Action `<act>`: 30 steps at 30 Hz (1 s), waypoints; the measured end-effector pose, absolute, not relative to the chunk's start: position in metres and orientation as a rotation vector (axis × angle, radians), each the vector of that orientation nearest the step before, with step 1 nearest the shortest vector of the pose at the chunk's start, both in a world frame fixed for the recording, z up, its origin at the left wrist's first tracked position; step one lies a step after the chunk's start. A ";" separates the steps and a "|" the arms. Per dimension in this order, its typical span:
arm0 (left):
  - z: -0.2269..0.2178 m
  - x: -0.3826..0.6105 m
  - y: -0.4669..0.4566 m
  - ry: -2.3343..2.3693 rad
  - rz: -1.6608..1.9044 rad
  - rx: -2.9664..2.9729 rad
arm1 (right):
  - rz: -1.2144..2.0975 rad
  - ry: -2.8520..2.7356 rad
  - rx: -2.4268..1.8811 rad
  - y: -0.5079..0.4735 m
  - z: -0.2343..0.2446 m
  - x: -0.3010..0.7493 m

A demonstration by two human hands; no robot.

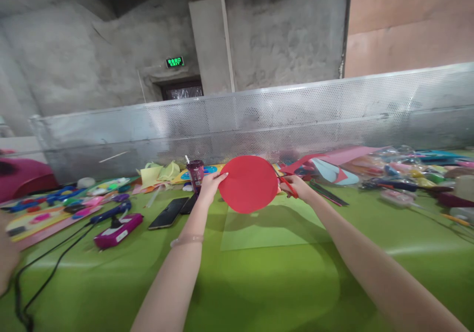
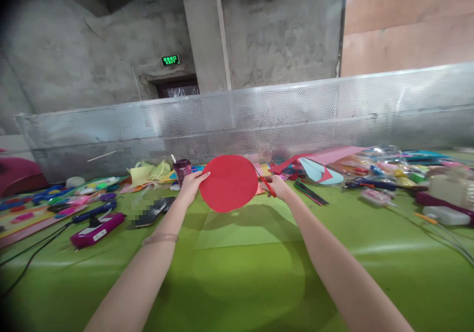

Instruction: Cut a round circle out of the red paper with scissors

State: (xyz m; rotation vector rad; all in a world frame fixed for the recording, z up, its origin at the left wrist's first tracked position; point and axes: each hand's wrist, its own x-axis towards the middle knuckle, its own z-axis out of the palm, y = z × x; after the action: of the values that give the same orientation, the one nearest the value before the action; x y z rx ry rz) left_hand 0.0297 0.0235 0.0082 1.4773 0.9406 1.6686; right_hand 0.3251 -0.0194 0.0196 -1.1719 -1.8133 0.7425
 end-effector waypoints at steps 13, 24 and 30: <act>0.009 0.028 0.023 0.974 1.670 1.450 | 0.698 -1.854 -1.192 -0.021 0.020 0.325; 0.011 0.029 0.018 1.002 1.639 1.466 | 0.775 -1.775 -1.177 -0.024 0.022 0.327; 0.009 0.029 0.020 0.981 1.592 1.473 | 0.850 -1.795 -1.137 -0.027 0.024 0.326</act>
State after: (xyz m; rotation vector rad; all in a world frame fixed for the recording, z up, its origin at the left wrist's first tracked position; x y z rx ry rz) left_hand 0.0290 0.0204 0.0092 1.4732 0.9806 1.5916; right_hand 0.3255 -0.0266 0.0244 -1.1374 -1.7950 0.8497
